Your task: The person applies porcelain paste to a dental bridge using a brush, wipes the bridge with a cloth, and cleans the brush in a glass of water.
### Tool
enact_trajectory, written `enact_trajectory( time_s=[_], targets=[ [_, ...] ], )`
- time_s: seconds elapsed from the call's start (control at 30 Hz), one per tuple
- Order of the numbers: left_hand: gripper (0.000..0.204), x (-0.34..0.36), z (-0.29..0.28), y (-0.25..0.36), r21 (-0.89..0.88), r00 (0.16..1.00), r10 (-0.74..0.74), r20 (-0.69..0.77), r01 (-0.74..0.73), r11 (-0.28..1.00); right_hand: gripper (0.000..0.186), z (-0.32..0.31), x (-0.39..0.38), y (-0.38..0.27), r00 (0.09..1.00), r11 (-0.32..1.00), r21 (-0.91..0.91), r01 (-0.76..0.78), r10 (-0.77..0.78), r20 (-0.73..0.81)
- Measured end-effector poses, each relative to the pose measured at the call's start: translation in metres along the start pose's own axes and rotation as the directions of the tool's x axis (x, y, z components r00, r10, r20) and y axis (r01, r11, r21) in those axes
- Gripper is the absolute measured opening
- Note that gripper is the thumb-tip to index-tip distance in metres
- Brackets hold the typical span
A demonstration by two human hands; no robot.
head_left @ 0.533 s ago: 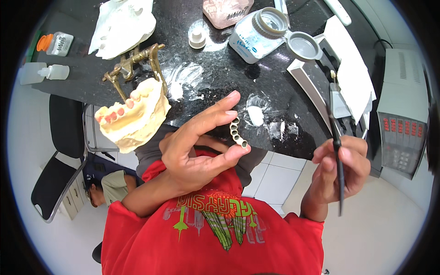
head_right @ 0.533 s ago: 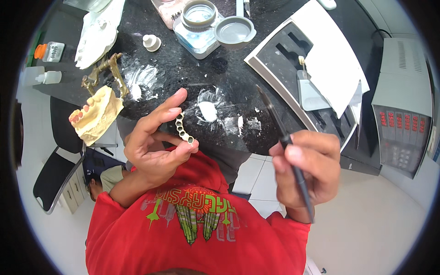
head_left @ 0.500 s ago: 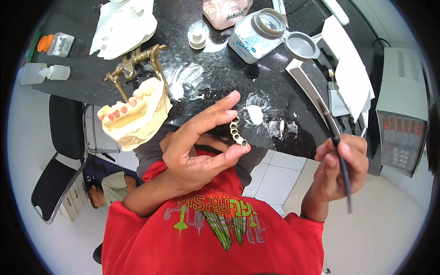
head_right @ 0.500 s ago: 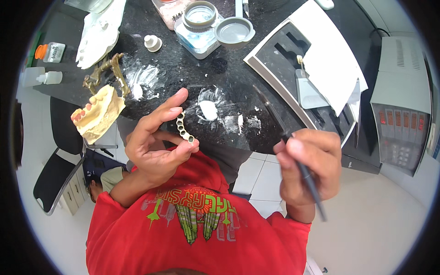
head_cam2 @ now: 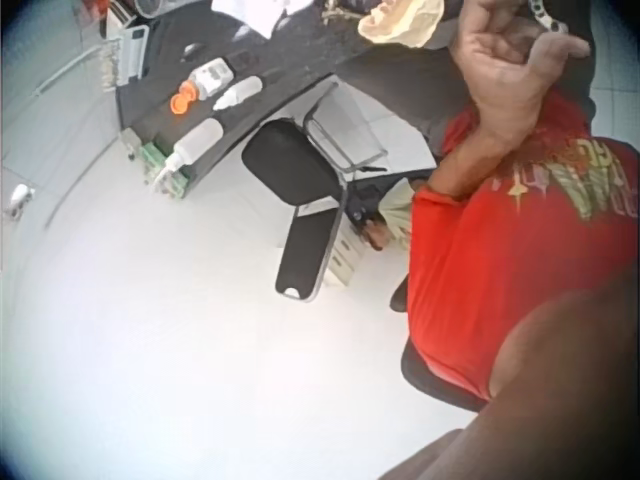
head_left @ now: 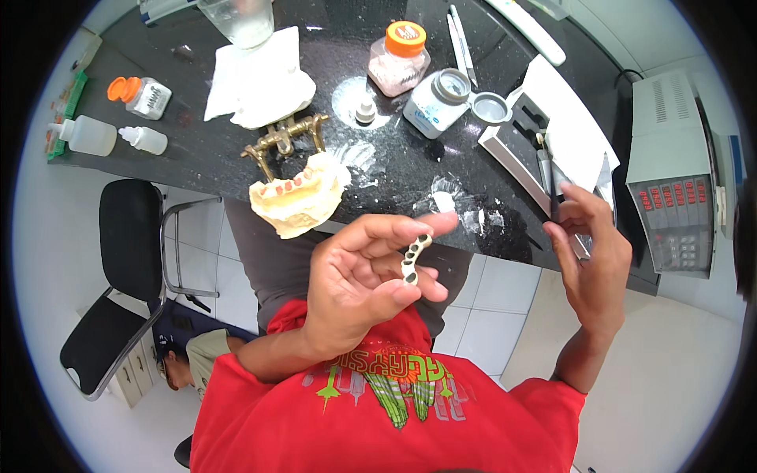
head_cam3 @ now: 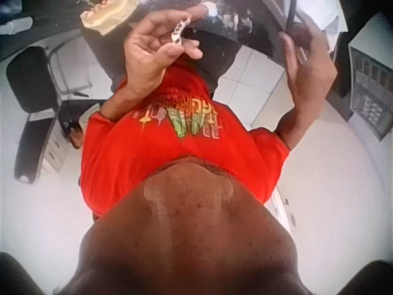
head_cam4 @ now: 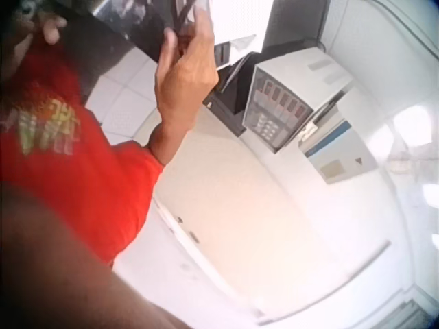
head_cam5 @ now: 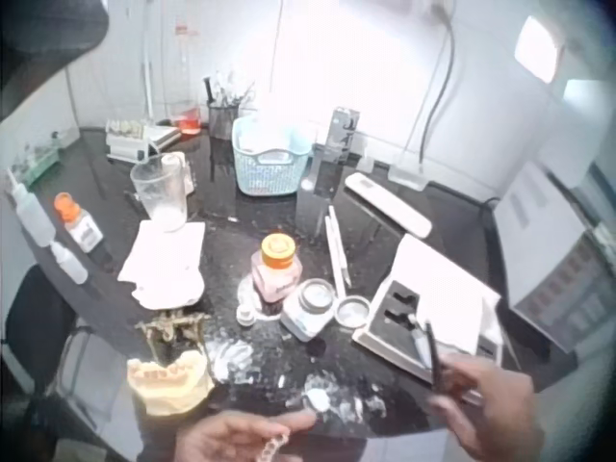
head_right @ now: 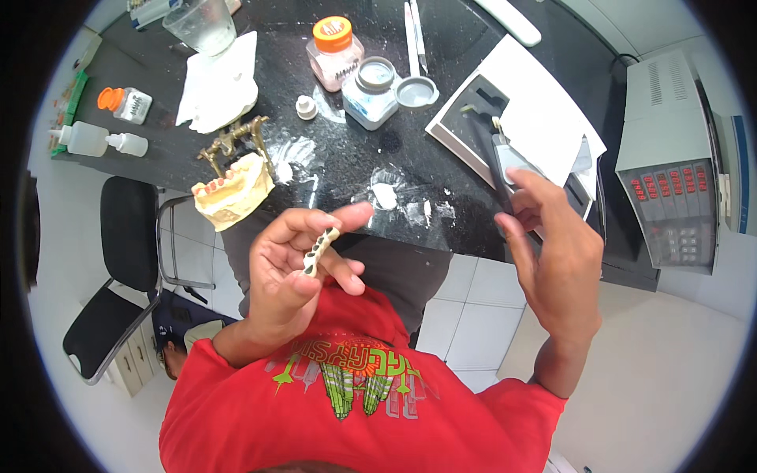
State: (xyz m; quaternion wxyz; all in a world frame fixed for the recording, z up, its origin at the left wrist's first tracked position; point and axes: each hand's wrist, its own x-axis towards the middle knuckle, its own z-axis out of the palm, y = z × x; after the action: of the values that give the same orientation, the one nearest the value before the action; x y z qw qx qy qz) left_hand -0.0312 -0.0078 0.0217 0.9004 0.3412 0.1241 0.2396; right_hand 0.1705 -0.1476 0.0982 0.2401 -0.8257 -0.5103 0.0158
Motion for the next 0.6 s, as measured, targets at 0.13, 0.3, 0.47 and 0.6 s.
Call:
enact_trajectory(
  time_s=[0.13, 0.3, 0.47, 0.6],
  targets=[
    [0.052, -0.001, -0.001, 0.005, -0.232, 0.984, -0.118, 0.132, 0.147, 0.961, 0.025, 0.006, 0.003, 0.009, 0.987, 0.973, -0.178, 0.15, -0.137, 0.084],
    [0.055, -0.001, -0.004, 0.009, -0.368, 0.949, -0.215, 0.231, 0.29, 0.884, 0.024, 0.018, 0.005, 0.006, 0.969, 0.932, -0.266, 0.246, -0.231, 0.088],
    [0.058, -0.001, -0.003, 0.009, -0.394, 0.936, -0.248, 0.251, 0.333, 0.856, 0.028, 0.025, 0.007, 0.004, 0.961, 0.918, -0.283, 0.276, -0.264, 0.083],
    [0.059, 0.002, -0.002, 0.005, -0.403, 0.935, -0.247, 0.253, 0.334, 0.852, 0.025, 0.029, 0.009, 0.006, 0.946, 0.894, -0.316, 0.318, -0.323, 0.038]
  ],
)
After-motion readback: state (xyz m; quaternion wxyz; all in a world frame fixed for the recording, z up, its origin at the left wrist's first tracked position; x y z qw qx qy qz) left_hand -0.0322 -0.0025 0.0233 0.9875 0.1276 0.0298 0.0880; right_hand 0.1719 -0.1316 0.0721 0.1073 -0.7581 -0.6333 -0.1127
